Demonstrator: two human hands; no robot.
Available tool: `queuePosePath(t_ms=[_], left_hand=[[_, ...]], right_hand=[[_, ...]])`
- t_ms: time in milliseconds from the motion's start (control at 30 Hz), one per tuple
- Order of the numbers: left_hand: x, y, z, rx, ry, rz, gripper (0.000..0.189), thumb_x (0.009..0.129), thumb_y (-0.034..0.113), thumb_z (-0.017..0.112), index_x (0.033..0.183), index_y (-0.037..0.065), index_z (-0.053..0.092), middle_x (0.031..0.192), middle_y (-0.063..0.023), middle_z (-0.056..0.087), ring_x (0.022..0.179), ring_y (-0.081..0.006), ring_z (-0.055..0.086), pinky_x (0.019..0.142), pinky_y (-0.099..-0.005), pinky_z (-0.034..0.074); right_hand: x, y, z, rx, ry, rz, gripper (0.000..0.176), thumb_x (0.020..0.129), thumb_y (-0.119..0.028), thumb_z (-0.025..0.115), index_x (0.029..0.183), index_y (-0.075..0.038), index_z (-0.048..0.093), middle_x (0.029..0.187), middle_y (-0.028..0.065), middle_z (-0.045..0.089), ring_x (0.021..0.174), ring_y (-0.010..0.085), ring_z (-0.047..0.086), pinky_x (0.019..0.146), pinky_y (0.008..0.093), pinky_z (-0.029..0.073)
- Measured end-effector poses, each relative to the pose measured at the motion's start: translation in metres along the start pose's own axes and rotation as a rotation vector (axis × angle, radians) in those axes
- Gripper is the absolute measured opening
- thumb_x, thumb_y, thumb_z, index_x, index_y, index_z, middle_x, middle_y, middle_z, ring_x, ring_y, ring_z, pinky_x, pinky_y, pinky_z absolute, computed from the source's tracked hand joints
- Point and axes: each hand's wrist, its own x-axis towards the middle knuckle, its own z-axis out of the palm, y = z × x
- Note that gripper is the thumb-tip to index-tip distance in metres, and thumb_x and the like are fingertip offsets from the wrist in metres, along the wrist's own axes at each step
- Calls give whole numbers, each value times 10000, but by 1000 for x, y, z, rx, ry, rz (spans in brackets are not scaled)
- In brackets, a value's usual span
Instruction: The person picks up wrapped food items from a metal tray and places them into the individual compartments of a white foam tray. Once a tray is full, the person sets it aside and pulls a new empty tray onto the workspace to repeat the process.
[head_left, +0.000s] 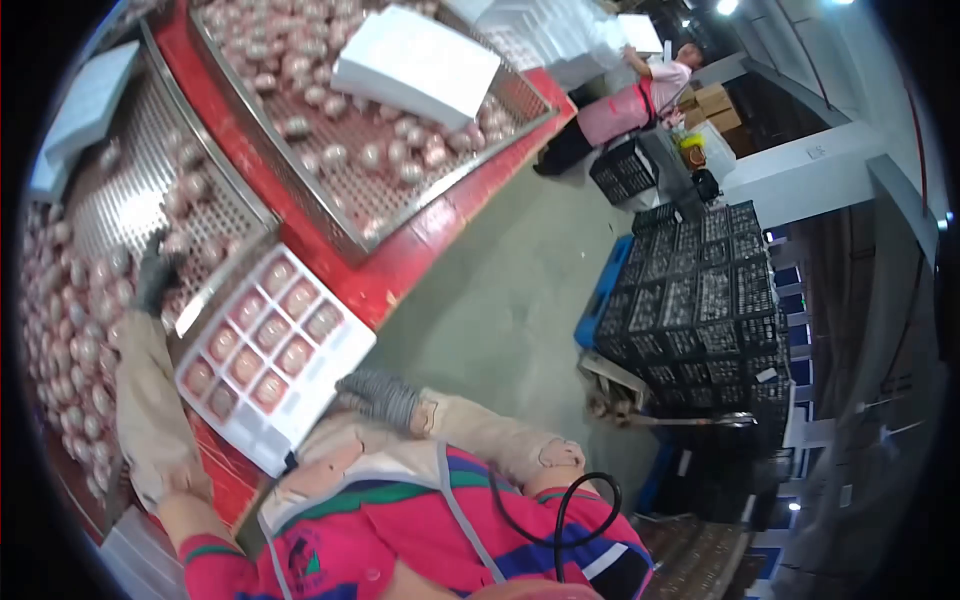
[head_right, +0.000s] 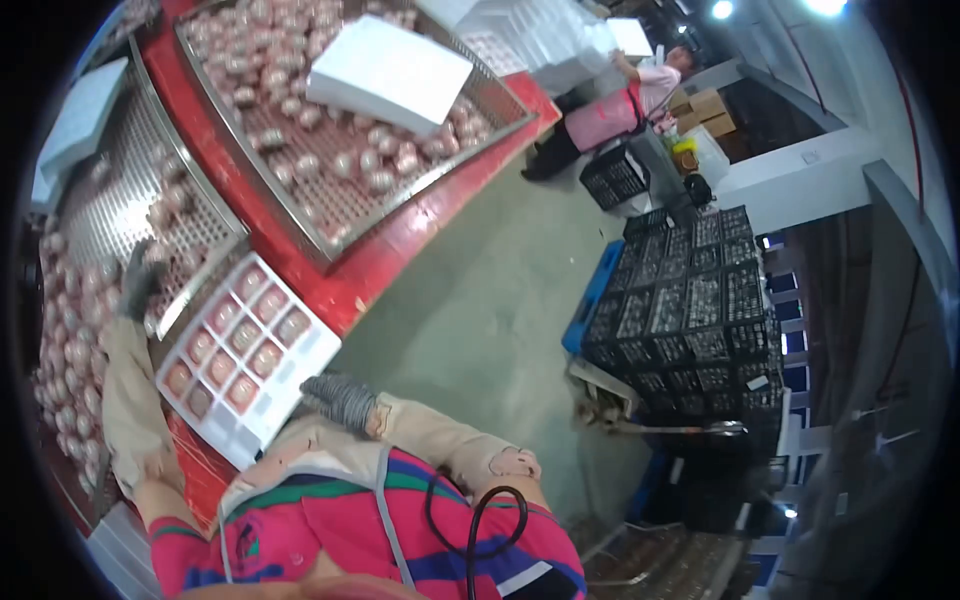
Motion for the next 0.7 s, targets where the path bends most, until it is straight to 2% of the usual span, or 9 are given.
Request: queuePosePath(t_ms=[33, 100, 200, 267, 300, 433, 533, 633, 700], left_hand=[[-11, 28, -6, -84, -82, 35, 523, 772, 53, 601, 1267, 117, 447, 791, -2, 560, 560, -82, 516, 449, -215, 418], [-81, 71, -4, -204, -145, 74, 530, 776, 71, 597, 1279, 92, 432, 884, -16, 547, 633, -92, 535, 495, -205, 441], [-133, 84, -10, -444, -152, 169, 589, 769, 78, 611, 1317, 116, 399, 968, -20, 533, 702, -93, 541, 603, -219, 481], [-176, 101, -14, -537, -160, 30, 612, 743, 74, 612, 1309, 99, 382, 1072, -70, 552, 859, -166, 589, 669, -258, 524], [-201, 123, 0, -655, -121, -11, 596, 751, 129, 635, 1296, 97, 396, 1090, -80, 559, 886, -175, 591, 672, -286, 535], [-204, 81, -14, -515, -344, 217, 502, 789, 274, 646, 1211, 53, 488, 1026, -68, 592, 893, -137, 591, 760, -273, 511], [-214, 64, -13, -672, -75, 156, 436, 786, 124, 646, 1181, 24, 492, 1025, -81, 593, 882, -173, 615, 714, -271, 544], [-230, 56, -30, -618, -114, 126, 523, 778, 185, 692, 1233, 60, 467, 1127, -126, 557, 948, -241, 603, 704, -311, 559], [-262, 66, -26, -653, -125, 356, 515, 734, 78, 708, 1202, 19, 499, 1080, -95, 599, 968, -182, 602, 808, -304, 522]], right_hand=[[14, -10, 4, 10, -1, -20, 330, 895, -301, 536, 1103, -52, 596, 1074, 170, 617, 1043, 335, 567, 899, 381, 457], [31, -46, 18, -554, -278, -148, 325, 893, -263, 543, 1132, -47, 580, 1046, 160, 631, 949, 306, 613, 808, 377, 505], [61, -68, 44, -472, -380, -177, 379, 888, -232, 545, 1206, -28, 516, 1154, 172, 579, 1045, 264, 576, 837, 371, 493], [91, -24, 66, 87, -446, -123, 465, 879, -227, 551, 1274, -11, 437, 1247, 188, 505, 1141, 264, 505, 903, 366, 458], [99, -66, 74, -239, -329, -179, 536, 862, -260, 568, 1301, -3, 401, 1279, 203, 469, 1190, 307, 455, 981, 385, 396], [172, -116, 113, -666, -92, -815, 842, 751, -374, 698, 1379, 11, 290, 1330, 212, 415, 1278, 345, 354, 1063, 397, 292], [225, -120, 162, -448, -290, -717, 752, 642, -361, 718, 1268, -39, 453, 1123, 177, 586, 1019, 321, 570, 890, 425, 432], [244, -123, 183, -635, -325, -719, 589, 667, -319, 696, 1188, -92, 540, 1028, 147, 632, 942, 299, 604, 826, 416, 455], [263, -113, 185, -906, -353, -789, 413, 727, -285, 651, 1105, -128, 598, 991, 128, 641, 936, 300, 601, 814, 405, 453]])
